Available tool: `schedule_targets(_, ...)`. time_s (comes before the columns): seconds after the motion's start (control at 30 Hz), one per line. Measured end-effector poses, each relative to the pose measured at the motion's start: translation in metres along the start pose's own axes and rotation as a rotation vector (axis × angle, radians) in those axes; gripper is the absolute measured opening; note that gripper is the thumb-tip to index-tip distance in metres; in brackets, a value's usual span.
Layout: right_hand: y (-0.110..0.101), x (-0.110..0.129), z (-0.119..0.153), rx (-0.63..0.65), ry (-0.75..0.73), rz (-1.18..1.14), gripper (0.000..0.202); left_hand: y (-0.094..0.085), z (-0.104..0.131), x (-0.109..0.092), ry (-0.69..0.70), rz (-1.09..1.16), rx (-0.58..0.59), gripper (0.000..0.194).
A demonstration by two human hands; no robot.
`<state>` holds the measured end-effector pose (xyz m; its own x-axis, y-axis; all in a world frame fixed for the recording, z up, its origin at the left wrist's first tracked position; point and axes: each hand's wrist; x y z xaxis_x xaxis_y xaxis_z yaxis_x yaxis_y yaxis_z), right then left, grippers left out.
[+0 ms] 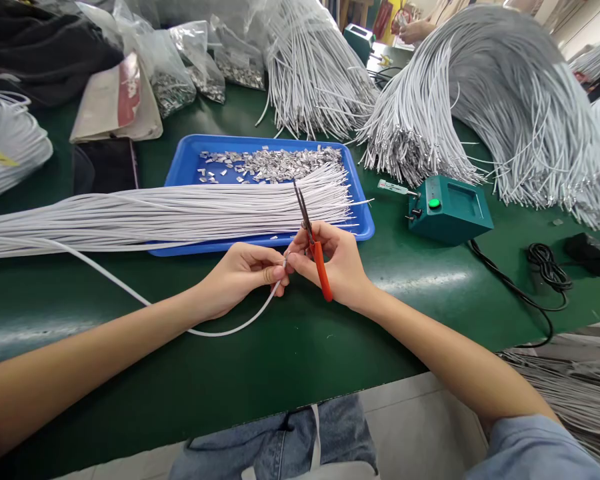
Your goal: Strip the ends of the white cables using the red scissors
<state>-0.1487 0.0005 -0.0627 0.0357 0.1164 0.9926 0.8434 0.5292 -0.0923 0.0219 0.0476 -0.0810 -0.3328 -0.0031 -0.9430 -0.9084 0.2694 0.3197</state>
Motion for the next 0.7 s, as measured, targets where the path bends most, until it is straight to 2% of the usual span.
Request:
schedule_targets(0.27,-0.001,0.000,0.002,-0.018,-0.001,0.066,0.019,0.000,0.000,-0.001,-0.023,0.049,0.025,0.022)
schedule_targets(0.43,-0.001,0.002,0.002,-0.028,-0.052,0.133,0.010,0.000,0.001,-0.001,-0.019,0.060,0.039,0.019)
schedule_targets(0.57,-0.002,0.001,0.001,-0.090,-0.115,0.251,0.007,0.002,0.001,-0.009,0.005,0.046,-0.012,0.013)
schedule_targets(0.7,-0.008,0.001,-0.001,-0.093,-0.142,0.417,0.014,0.003,0.001,-0.023,0.039,0.072,-0.050,0.013)
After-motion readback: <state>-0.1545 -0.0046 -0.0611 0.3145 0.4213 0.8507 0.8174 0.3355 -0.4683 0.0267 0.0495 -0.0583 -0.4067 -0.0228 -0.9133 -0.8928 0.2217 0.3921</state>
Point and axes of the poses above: each hand's wrist, its own z-axis away from the middle knuckle, its own y-axis out of the palm, x = y × z, and after that the axes turned 11 degrees about y, right-handed
